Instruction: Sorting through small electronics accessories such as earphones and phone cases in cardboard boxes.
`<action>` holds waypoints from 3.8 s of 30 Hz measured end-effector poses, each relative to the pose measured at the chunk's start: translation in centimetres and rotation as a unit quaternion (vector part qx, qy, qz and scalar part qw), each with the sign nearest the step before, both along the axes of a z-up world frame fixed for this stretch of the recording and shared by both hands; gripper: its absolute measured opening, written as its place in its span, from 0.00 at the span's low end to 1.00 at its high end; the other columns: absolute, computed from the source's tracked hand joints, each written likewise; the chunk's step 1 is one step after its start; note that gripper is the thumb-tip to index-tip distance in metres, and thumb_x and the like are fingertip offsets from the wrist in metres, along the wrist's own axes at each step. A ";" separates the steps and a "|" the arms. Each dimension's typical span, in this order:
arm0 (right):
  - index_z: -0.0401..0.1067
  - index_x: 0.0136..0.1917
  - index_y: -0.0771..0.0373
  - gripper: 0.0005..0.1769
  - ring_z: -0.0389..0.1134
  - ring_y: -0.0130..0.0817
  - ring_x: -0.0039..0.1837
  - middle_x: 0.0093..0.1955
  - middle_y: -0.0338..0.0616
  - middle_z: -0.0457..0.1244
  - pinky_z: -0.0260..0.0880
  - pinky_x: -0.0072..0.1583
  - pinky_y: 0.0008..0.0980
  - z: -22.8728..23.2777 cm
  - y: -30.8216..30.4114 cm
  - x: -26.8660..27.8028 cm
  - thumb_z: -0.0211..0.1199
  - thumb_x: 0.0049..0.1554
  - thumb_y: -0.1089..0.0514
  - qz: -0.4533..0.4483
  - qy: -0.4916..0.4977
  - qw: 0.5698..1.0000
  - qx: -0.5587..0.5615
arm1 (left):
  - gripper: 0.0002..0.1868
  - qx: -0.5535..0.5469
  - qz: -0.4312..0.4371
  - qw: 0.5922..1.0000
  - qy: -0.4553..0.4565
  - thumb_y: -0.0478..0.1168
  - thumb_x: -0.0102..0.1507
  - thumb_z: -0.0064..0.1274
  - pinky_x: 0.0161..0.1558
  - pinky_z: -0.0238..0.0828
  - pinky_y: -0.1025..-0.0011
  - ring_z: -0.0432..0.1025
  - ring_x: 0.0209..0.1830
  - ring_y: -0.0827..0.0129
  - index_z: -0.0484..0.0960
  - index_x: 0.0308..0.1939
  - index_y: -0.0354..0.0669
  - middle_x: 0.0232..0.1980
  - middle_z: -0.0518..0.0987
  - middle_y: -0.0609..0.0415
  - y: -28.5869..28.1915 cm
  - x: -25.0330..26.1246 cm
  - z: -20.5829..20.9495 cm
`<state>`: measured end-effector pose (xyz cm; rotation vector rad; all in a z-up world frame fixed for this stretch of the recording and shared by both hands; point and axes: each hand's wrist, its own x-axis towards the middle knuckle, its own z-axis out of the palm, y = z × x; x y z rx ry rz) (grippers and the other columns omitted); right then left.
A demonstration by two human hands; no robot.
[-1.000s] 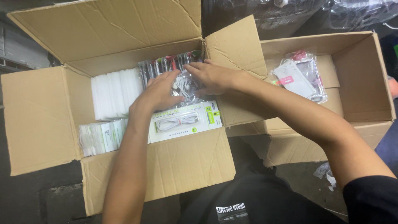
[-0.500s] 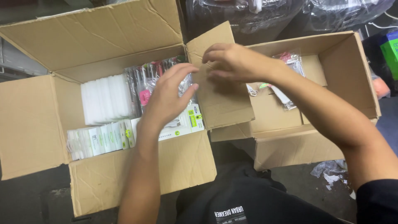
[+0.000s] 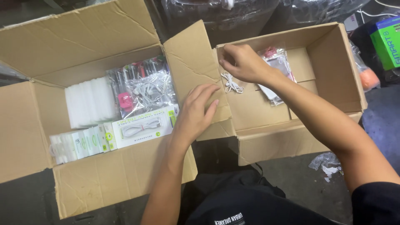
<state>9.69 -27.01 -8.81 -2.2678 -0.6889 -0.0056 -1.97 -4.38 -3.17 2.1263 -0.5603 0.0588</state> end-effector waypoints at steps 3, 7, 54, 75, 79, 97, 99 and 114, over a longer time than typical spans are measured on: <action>0.73 0.46 0.69 0.09 0.69 0.60 0.45 0.40 0.61 0.67 0.70 0.48 0.51 -5.1 -1.5 -0.2 0.63 0.62 0.58 -0.007 -0.006 0.993 -0.114 | 0.17 0.001 0.014 1.000 0.003 0.34 0.64 0.56 0.60 0.69 0.58 0.73 0.60 0.47 0.78 0.57 0.37 0.58 0.79 0.43 -0.4 -0.7 -1.4; 0.75 0.45 0.65 0.08 0.70 0.61 0.45 0.41 0.60 0.68 0.71 0.49 0.54 -11.6 -2.3 -1.3 0.64 0.55 0.57 0.026 0.017 0.977 -0.209 | 0.17 -0.017 0.027 0.999 0.015 0.34 0.64 0.56 0.60 0.70 0.59 0.74 0.60 0.48 0.78 0.57 0.37 0.58 0.79 0.43 -0.6 -0.9 -2.9; 0.72 0.62 0.70 0.18 0.67 0.45 0.68 0.67 0.52 0.65 0.67 0.68 0.43 -8.4 -1.8 -10.6 0.66 0.58 0.65 -0.119 0.229 0.865 0.432 | 0.13 -0.358 0.172 0.902 0.167 0.34 0.72 0.47 0.48 0.75 0.75 0.77 0.46 0.74 0.76 0.58 0.30 0.48 0.83 0.50 -5.7 -2.0 -11.8; 0.37 0.79 0.70 0.75 0.53 0.64 0.75 0.78 0.68 0.46 0.58 0.72 0.61 -23.2 -9.4 8.8 0.79 0.41 0.29 -0.392 0.501 0.501 0.587 | 0.13 -0.380 0.168 0.884 0.213 0.35 0.72 0.48 0.50 0.76 0.75 0.78 0.47 0.73 0.76 0.56 0.29 0.48 0.84 0.49 -5.6 -2.2 -12.3; 0.46 0.74 0.65 0.63 0.58 0.61 0.73 0.73 0.60 0.54 0.57 0.71 0.57 -21.3 -8.9 9.1 0.77 0.42 0.32 -0.355 0.452 0.539 0.617 | 0.13 -0.378 0.181 0.881 0.220 0.35 0.71 0.48 0.50 0.77 0.74 0.78 0.47 0.73 0.76 0.57 0.29 0.48 0.84 0.49 -5.6 -2.2 -11.6; 0.72 0.52 0.68 0.07 0.71 0.42 0.61 0.57 0.53 0.67 0.73 0.64 0.43 -7.4 -1.2 -7.5 0.63 0.61 0.63 -0.239 0.282 0.662 0.652 | 0.19 -0.445 0.240 0.826 0.248 0.34 0.71 0.43 0.46 0.78 0.72 0.79 0.44 0.70 0.67 0.66 0.36 0.46 0.83 0.46 -5.2 -2.0 -9.2; 0.70 0.50 0.67 0.06 0.70 0.46 0.66 0.64 0.54 0.66 0.73 0.65 0.45 -4.9 -0.7 -9.7 0.65 0.59 0.65 -0.190 0.247 0.691 0.652 | 0.23 -0.428 0.238 0.831 0.265 0.37 0.72 0.39 0.43 0.79 0.71 0.77 0.40 0.70 0.63 0.72 0.42 0.46 0.84 0.45 -4.7 -2.3 -7.0; 0.62 0.58 0.67 0.18 0.73 0.48 0.51 0.51 0.60 0.68 0.73 0.53 0.39 0.2 2.4 -13.5 0.61 0.56 0.71 -0.127 0.328 0.721 0.597 | 0.35 -0.513 0.217 0.803 0.211 0.31 0.66 0.55 0.59 0.72 0.72 0.74 0.56 0.69 0.58 0.74 0.35 0.57 0.79 0.46 -0.1 -4.1 -5.2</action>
